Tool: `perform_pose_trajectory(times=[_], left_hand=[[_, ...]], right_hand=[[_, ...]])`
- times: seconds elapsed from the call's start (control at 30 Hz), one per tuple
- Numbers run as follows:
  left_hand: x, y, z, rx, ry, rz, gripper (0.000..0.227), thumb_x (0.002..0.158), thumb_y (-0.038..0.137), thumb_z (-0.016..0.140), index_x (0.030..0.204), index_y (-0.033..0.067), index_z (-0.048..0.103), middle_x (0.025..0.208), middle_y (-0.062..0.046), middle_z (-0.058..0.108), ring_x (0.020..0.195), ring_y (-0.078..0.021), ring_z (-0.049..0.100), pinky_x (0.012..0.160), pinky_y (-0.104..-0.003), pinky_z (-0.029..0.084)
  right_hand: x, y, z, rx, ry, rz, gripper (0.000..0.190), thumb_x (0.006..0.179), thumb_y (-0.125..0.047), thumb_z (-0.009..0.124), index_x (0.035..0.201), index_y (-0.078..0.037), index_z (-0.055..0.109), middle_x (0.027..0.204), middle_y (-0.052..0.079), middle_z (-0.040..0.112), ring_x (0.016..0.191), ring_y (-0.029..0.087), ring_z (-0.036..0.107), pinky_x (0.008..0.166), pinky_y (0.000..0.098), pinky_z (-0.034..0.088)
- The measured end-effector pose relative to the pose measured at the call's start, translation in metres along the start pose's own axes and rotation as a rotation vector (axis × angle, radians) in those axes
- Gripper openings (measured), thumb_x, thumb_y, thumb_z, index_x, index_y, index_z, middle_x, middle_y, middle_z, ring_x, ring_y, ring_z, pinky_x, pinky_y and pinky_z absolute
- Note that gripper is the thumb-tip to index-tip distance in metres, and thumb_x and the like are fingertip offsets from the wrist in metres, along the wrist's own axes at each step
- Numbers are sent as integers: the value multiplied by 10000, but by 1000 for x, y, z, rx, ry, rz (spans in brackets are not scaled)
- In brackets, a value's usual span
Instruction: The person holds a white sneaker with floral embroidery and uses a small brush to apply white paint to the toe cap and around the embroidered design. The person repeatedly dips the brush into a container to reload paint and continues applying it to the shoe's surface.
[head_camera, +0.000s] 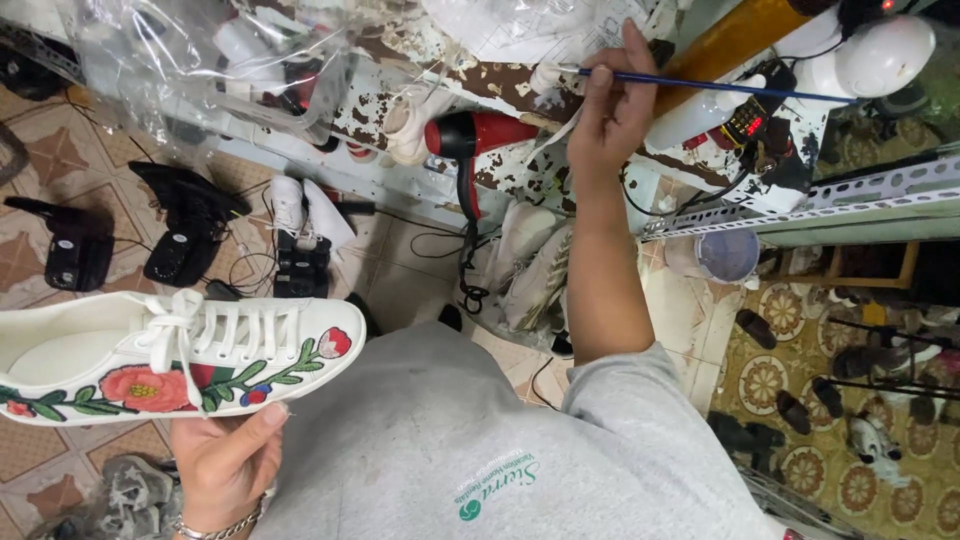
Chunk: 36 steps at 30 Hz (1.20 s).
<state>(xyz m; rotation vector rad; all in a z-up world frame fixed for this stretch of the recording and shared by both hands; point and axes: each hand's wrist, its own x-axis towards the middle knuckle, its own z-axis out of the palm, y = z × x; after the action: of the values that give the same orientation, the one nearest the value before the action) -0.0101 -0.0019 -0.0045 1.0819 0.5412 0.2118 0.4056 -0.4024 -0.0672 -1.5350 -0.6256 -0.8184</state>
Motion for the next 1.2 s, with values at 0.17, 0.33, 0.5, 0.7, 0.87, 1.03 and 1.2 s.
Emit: perform_pose_trajectory(times=[0.17,0.33,0.5,0.7,0.87,1.03,1.2], left_hand=[[1,6,8,-40,41,-67,1069,853,-218,620,1888,-69,397,1754,-356,605,1596,-488,629,1373,-641,539],[0,6,9,-12,58,-73,1069,861,-219,586,1898,-77,370,1763,-381,578,1598,-499,604,1358,-637,528],[-2,9,16,-21,36,-56,1083,846,-221,597,1896,-83,369,1767,-394,583,1591,-534,617,1361,-668,536],[-9,-7,-1,-116,13,-74,1064,883,-235,594,1911,-38,403,1756,-358,615,1573,-505,640,1325,-642,552],[-10,-3,10,-137,-23,-29,1089,882,-176,607,1930,-46,342,1811,-363,559,1618,-522,600,1326,-668,537],[-11,-8,7,-145,-34,-44,1109,885,-199,577,1950,-41,313,1837,-355,533,1626,-526,580,1323,-653,524],[-14,8,27,-94,12,-89,1102,859,-189,546,1923,-41,299,1905,-324,476,1732,-504,511,1426,-654,458]], right_hand=[[-3,1,3,-111,-13,-10,400,1408,-175,603,1805,-132,598,1267,129,780,1075,220,688,994,369,611],[-2,-1,6,-134,-47,-9,391,1407,-180,601,1796,-138,590,1246,129,773,1141,247,746,1040,387,661],[-2,-3,8,-156,-62,6,396,1420,-229,580,1796,-108,580,1238,123,777,1159,239,756,1056,375,652],[-2,5,11,-55,90,-50,380,1382,-112,595,1762,-111,615,1256,135,789,1102,232,734,989,360,656],[-6,8,7,-15,145,-11,373,1388,-181,649,1756,-117,645,1249,99,751,1012,186,644,938,340,606],[-8,14,6,-52,224,7,358,1352,-224,732,1686,-98,701,1230,104,775,1115,201,742,1035,337,653],[-8,22,8,-256,349,-78,186,1281,-159,778,1456,-97,780,1297,94,873,1107,195,851,962,322,731]])
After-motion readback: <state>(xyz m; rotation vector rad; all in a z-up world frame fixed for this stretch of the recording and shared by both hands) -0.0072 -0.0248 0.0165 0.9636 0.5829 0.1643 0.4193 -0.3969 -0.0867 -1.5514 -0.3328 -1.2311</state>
